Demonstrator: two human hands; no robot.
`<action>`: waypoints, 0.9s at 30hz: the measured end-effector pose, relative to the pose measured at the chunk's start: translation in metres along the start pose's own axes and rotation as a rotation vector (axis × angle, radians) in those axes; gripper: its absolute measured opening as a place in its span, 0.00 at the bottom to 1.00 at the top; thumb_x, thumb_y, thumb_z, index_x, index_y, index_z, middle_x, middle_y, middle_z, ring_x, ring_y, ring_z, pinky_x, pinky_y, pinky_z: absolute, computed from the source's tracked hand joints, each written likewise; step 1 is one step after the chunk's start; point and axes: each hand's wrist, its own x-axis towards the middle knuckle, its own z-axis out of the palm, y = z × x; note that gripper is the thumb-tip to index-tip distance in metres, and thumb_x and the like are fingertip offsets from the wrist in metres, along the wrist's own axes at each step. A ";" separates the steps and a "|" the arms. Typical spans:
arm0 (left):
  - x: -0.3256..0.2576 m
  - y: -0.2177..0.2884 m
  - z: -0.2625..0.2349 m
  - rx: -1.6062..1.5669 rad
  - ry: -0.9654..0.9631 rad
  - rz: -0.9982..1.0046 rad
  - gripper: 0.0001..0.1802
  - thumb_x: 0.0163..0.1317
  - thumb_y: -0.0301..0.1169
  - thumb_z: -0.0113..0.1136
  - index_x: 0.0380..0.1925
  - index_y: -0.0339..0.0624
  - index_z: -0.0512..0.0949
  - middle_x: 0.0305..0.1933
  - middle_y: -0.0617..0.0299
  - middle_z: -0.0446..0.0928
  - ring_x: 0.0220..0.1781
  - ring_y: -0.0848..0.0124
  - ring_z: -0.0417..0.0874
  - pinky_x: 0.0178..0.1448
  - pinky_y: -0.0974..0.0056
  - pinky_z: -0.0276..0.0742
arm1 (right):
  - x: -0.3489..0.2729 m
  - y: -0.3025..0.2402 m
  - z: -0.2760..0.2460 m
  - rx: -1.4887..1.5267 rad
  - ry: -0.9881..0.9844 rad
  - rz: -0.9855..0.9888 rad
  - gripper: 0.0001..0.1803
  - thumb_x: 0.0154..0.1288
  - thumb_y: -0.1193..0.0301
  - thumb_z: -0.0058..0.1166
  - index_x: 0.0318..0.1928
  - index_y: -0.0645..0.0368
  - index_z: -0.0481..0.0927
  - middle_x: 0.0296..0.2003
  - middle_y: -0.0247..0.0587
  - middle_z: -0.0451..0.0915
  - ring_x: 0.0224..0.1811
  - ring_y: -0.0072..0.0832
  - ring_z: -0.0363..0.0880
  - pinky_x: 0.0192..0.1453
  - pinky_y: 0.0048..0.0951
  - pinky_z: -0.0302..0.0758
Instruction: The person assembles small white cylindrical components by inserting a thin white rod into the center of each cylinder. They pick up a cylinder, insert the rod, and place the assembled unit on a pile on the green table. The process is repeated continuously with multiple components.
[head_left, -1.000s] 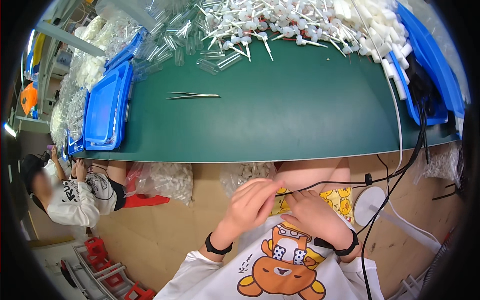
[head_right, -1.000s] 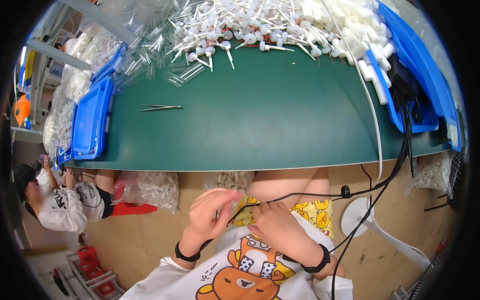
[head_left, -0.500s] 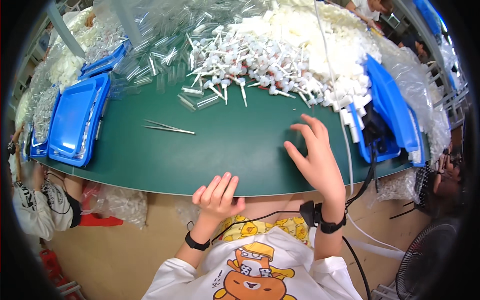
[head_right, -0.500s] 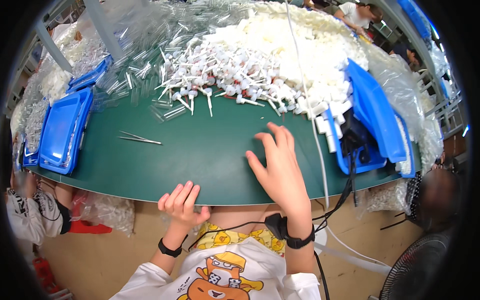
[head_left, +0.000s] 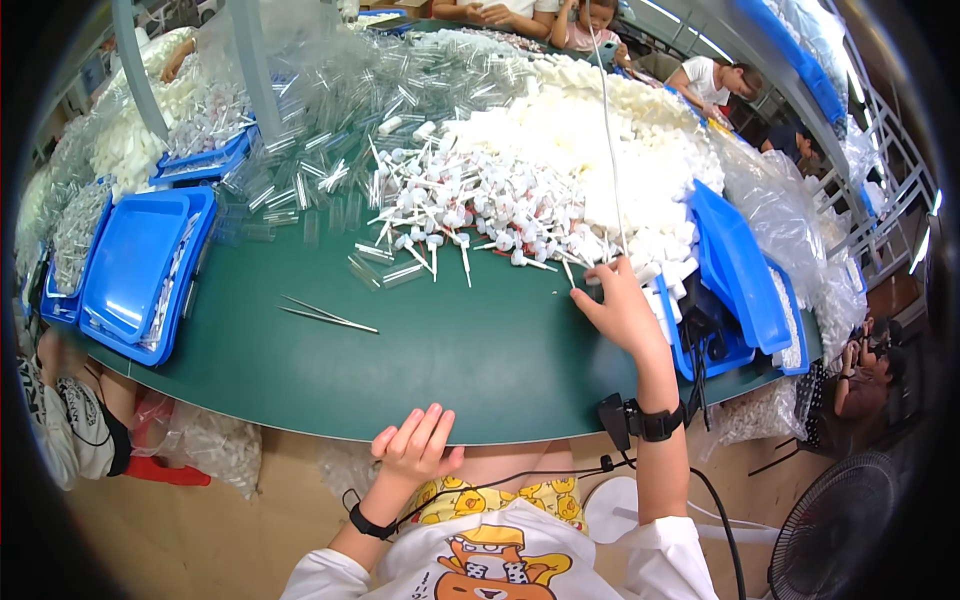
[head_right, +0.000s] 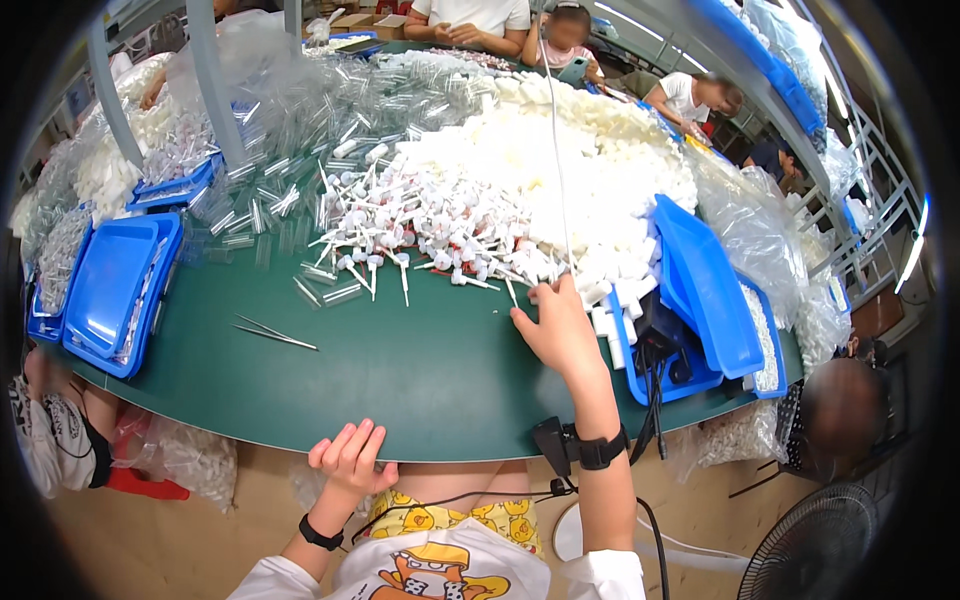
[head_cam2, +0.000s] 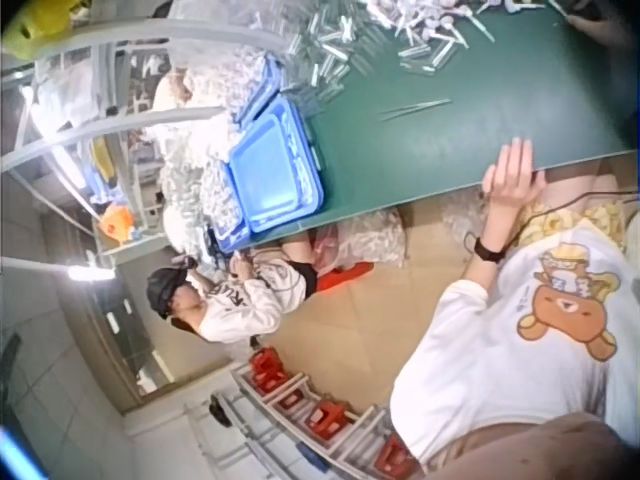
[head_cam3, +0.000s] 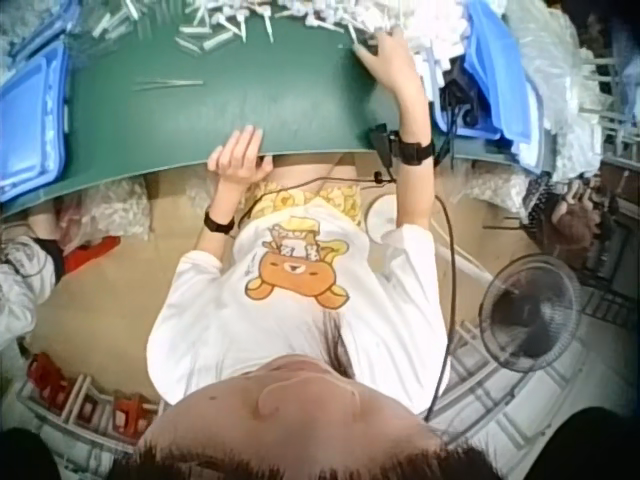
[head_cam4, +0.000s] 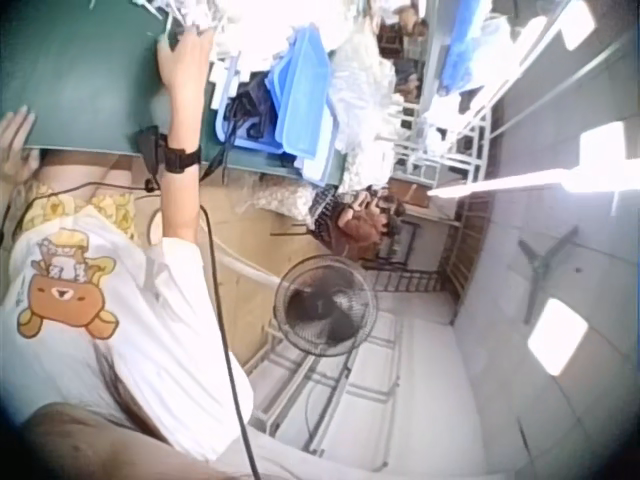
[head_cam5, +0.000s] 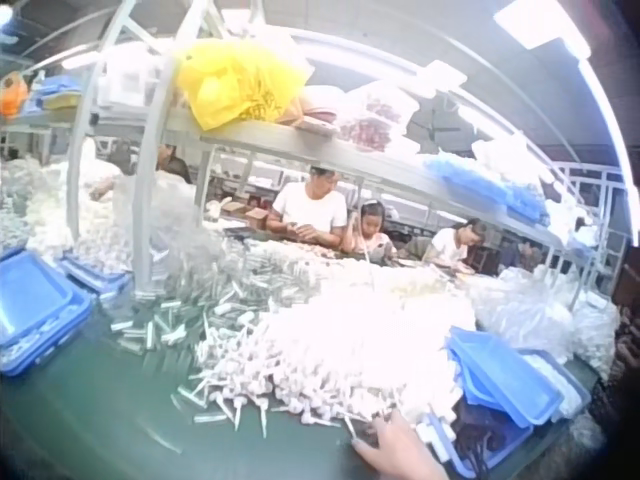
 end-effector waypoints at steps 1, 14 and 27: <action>0.001 -0.001 -0.001 0.002 -0.001 0.011 0.22 0.59 0.51 0.41 0.43 0.55 0.78 0.48 0.71 0.76 0.53 0.75 0.70 0.63 0.61 0.50 | -0.001 0.001 -0.004 0.038 -0.020 0.022 0.19 0.54 0.64 0.60 0.39 0.67 0.76 0.38 0.51 0.70 0.39 0.42 0.72 0.46 0.35 0.70; 0.001 0.000 -0.002 -0.001 -0.013 0.026 0.22 0.58 0.49 0.42 0.43 0.52 0.78 0.49 0.68 0.76 0.54 0.72 0.69 0.62 0.60 0.51 | -0.024 0.017 -0.004 0.207 0.026 -0.086 0.10 0.52 0.77 0.59 0.35 0.62 0.73 0.32 0.43 0.66 0.35 0.35 0.72 0.41 0.30 0.71; -0.001 0.002 0.004 0.017 0.058 0.012 0.22 0.57 0.49 0.42 0.42 0.52 0.78 0.48 0.69 0.76 0.54 0.73 0.68 0.62 0.59 0.51 | -0.011 0.050 -0.020 0.724 0.353 -0.039 0.13 0.60 0.77 0.55 0.43 0.65 0.68 0.36 0.39 0.74 0.32 0.19 0.77 0.33 0.17 0.72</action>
